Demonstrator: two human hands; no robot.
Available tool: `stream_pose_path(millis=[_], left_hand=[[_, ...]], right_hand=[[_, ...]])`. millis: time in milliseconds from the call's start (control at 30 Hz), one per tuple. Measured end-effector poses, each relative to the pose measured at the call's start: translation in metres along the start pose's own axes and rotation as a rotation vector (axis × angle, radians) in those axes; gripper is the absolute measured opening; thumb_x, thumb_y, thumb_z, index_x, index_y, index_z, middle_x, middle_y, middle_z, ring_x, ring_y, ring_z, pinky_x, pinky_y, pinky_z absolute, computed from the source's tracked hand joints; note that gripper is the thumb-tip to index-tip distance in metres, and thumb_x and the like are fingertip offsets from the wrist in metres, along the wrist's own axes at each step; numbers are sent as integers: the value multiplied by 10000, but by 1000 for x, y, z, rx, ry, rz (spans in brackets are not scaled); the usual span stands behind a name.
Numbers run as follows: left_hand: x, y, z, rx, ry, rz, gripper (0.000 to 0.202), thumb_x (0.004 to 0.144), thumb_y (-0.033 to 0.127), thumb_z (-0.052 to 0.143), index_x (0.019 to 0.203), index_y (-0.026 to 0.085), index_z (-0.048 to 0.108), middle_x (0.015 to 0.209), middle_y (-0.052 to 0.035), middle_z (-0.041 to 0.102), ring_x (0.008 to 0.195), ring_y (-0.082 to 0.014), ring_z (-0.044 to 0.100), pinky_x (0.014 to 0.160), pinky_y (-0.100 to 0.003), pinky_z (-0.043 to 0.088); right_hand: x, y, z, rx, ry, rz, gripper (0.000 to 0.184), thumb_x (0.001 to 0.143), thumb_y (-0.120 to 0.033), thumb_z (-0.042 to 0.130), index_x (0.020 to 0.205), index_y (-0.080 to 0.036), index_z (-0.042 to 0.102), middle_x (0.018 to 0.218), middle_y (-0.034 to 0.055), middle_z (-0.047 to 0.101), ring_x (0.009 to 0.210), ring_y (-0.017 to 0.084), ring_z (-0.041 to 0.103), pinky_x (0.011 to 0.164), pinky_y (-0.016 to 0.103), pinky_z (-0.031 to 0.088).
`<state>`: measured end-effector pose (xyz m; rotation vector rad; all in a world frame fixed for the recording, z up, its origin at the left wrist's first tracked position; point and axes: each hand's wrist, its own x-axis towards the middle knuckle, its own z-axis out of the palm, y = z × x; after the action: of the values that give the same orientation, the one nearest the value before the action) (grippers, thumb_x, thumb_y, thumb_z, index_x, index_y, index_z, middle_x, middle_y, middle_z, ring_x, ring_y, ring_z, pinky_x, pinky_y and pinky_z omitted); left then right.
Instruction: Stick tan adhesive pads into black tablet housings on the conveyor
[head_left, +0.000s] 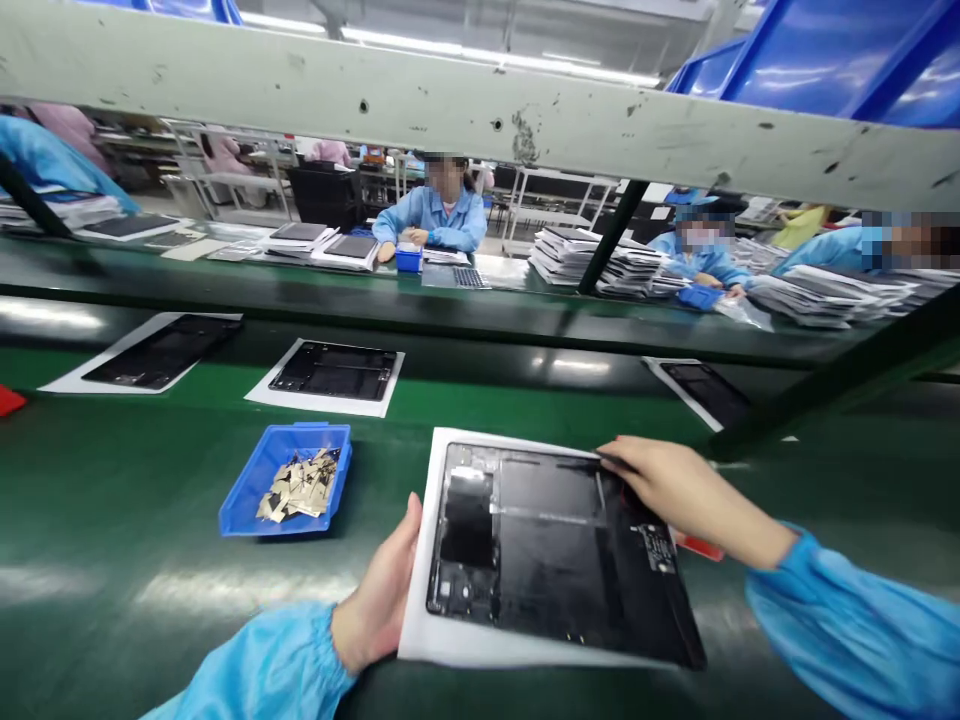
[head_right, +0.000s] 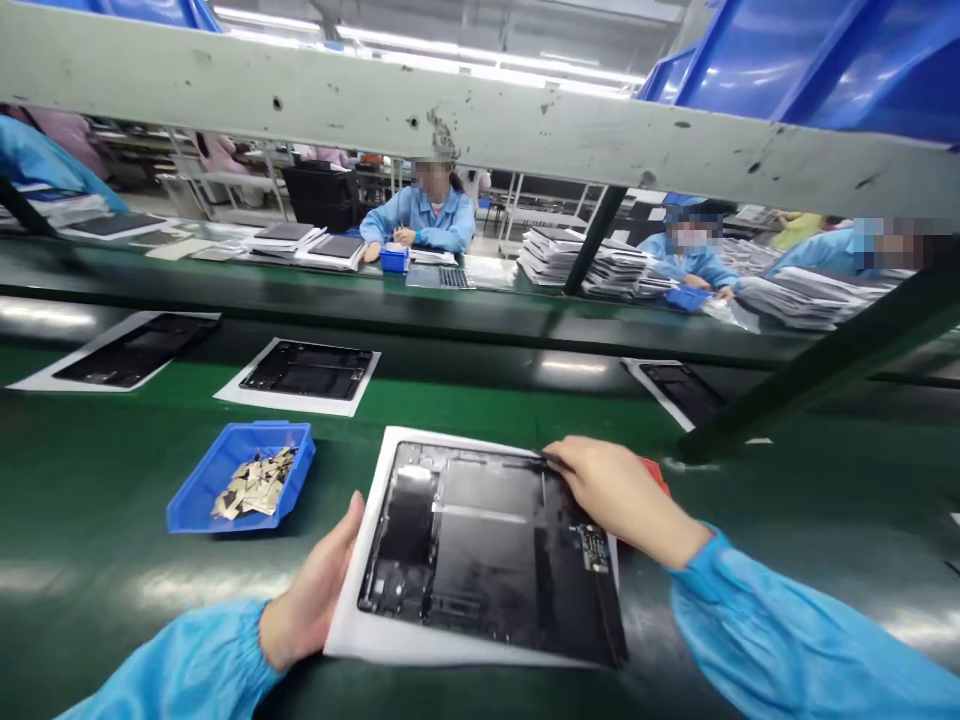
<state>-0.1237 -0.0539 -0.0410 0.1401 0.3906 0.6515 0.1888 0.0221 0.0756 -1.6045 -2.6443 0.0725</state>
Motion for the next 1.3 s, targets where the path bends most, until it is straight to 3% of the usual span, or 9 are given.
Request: stream_pose_path(millis=[133, 267, 400, 533, 667, 767, 933, 1100, 1300], left_hand=[[-34, -20, -12, -8, -12, -83, 696, 886, 641, 382, 1150, 45, 627, 1029, -187, 685, 1070, -332, 610, 991, -442, 410], [-53, -22, -27, 196, 223, -69, 556, 892, 531, 480, 1137, 52, 620, 1058, -177, 674, 1053, -303, 617, 952, -386, 436], [-62, -10, -27, 804, 449, -37, 433, 848, 480, 586, 1114, 140, 602, 999, -92, 684, 884, -228, 660, 719, -276, 496], [-78, 9, -10, 1614, 702, -118, 376, 889, 494, 468, 760, 166, 598, 662, -7, 603, 571, -145, 564, 511, -231, 363], [-102, 48, -6, 2052, 904, 210, 396, 935, 427, 383, 665, 183, 538, 644, 5, 556, 592, -130, 518, 573, -248, 354], [-111, 94, -20, 2131, 1117, 559, 285, 940, 393, 392, 916, 207, 606, 872, -21, 629, 783, -152, 581, 729, -248, 417], [-87, 150, -53, 2148, 1207, 402, 171, 873, 318, 508, 931, 195, 611, 906, -41, 646, 846, -194, 595, 755, -282, 426], [-64, 160, -66, 2087, 1252, 344, 95, 797, 201, 521, 711, 182, 557, 737, -21, 612, 722, -175, 575, 672, -267, 413], [-80, 163, -53, 1992, 1172, 442, 155, 825, 309, 485, 906, 200, 559, 726, 19, 594, 647, -142, 570, 610, -236, 429]], right_hand=[[9, -18, 49, 148, -181, -1, 269, 914, -200, 418, 887, -229, 685, 897, 35, 707, 824, 216, 664, 714, 285, 479], [15, -31, 87, 213, -269, -23, 246, 902, -185, 446, 858, -212, 687, 841, 49, 698, 819, 224, 662, 718, 287, 472], [13, -35, 119, 198, -212, 6, 289, 873, -128, 407, 896, -216, 682, 871, 54, 681, 838, 228, 660, 724, 307, 478], [2, -35, 143, 188, -71, 26, 360, 819, -91, 379, 970, -256, 661, 939, 33, 663, 806, 192, 662, 669, 274, 496], [-1, -34, 156, 200, 40, -13, 329, 800, -106, 385, 930, -265, 642, 957, 17, 629, 659, 147, 643, 571, 238, 497], [1, -34, 162, 225, 88, -45, 307, 791, -111, 395, 912, -268, 630, 922, 8, 611, 611, 134, 628, 557, 229, 502], [1, -38, 162, 249, 95, -67, 303, 769, -89, 399, 893, -257, 620, 910, 9, 599, 591, 128, 618, 544, 225, 503], [-2, -43, 158, 277, 95, -56, 303, 766, -92, 408, 910, -256, 619, 936, 11, 604, 601, 128, 618, 568, 230, 517], [-2, -40, 163, 309, 117, -73, 300, 795, -123, 387, 921, -264, 620, 947, 23, 612, 597, 142, 621, 578, 252, 534]])
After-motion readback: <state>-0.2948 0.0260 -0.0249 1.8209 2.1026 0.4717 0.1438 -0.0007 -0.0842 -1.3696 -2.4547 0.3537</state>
